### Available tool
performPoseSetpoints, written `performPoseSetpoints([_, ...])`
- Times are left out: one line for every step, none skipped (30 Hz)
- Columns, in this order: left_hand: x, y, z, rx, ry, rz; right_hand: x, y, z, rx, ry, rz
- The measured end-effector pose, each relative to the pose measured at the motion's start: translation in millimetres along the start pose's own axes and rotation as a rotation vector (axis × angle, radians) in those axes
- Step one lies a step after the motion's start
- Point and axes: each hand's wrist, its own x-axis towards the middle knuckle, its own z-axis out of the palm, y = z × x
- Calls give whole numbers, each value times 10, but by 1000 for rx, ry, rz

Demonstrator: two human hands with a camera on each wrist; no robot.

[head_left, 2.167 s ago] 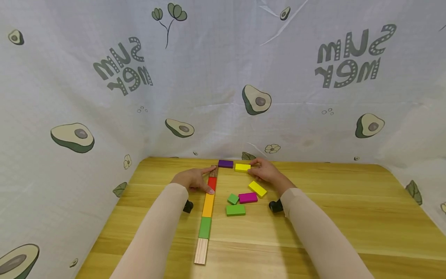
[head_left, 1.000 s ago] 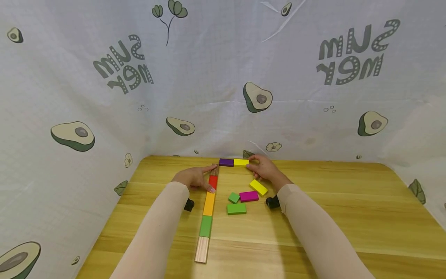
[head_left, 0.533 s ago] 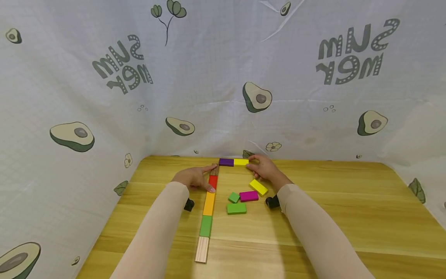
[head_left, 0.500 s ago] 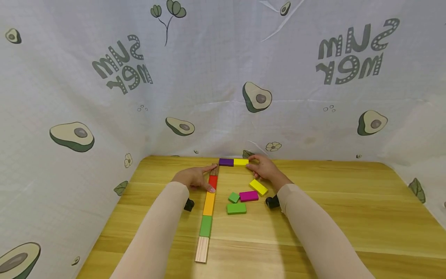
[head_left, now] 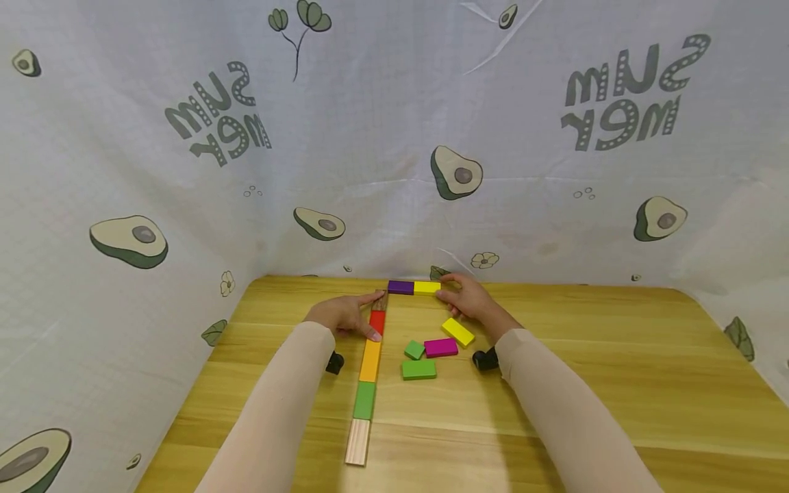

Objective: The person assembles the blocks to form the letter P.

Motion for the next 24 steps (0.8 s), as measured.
performPoseSetpoints([4, 1, 2, -1, -1, 0, -25, 7, -6, 18, -3, -13])
performPoseSetpoints([9, 1, 4, 0, -3, 0, -53, 13, -12, 31, -6, -22])
performPoseSetpoints([12, 1, 4, 3, -2, 0, -88, 19, -22, 38, -13, -38])
performPoseSetpoints([14, 3, 4, 1, -4, 1, -131, 17, -34, 30, -21, -51])
performPoseSetpoints([15, 4, 3, 2, -3, 1, -178, 11, -49, 21, -35, -59])
performPoseSetpoints([15, 6, 1, 4, -2, 0, -228, 4, -67, -13, -49, -70])
performPoseSetpoints([14, 8, -2, 4, -3, 0, -281, -9, -90, -51, -70, -75])
performPoseSetpoints([11, 11, -5, 4, -1, 0, -334, -24, -116, -106, -98, -78])
performPoseSetpoints([7, 14, -9, 3, -1, 0, -389, -40, -147, -168, -136, -84])
performPoseSetpoints([4, 17, -12, 2, -2, 1, -440, -59, -178, -224, -181, -87])
performPoseSetpoints([2, 19, -15, 2, -2, 1, -487, -74, -209, -264, -232, -91])
performPoseSetpoints([0, 19, -18, 1, -2, 1, -527, -88, -238, -308, -280, -90])
performPoseSetpoints([-3, 19, -21, 1, -1, 1, -566, -105, -265, -329, -332, -84])
performPoseSetpoints([-5, 17, -23, 3, 1, 1, -601, -120, -286, -350, -378, -84])
performPoseSetpoints([-7, 15, -24, 5, 1, 1, -633, -131, -305, -359, -419, -84])
performPoseSetpoints([-8, 12, -25, 9, 1, 2, -663, -141, -316, -355, -448, -74])
performPoseSetpoints([-10, 11, -25, 8, 0, 5, -688, -147, -322, -358, -463, -65])
performPoseSetpoints([-11, 8, -25, 10, 0, 6, -708, -150, -322, -364, -466, -58])
performPoseSetpoints([-14, 7, -23, 12, -1, 8, -727, -150, -320, -371, -464, -61])
performPoseSetpoints([-15, 5, -21, 12, -3, 10, -737, -141, -315, -385, -453, -63])
performPoseSetpoints([-16, 4, -19, 12, -4, 11, -742, -131, -308, -399, -436, -69])
performPoseSetpoints([-16, 3, -18, 15, -4, 14, -740, -118, -300, -416, -408, -81])
performPoseSetpoints([-16, 3, -16, 15, -4, 14, -733, -103, -291, -434, -375, -94])
performPoseSetpoints([-13, 2, -14, 19, -3, 16, -718, -85, -282, -445, -336, -112])
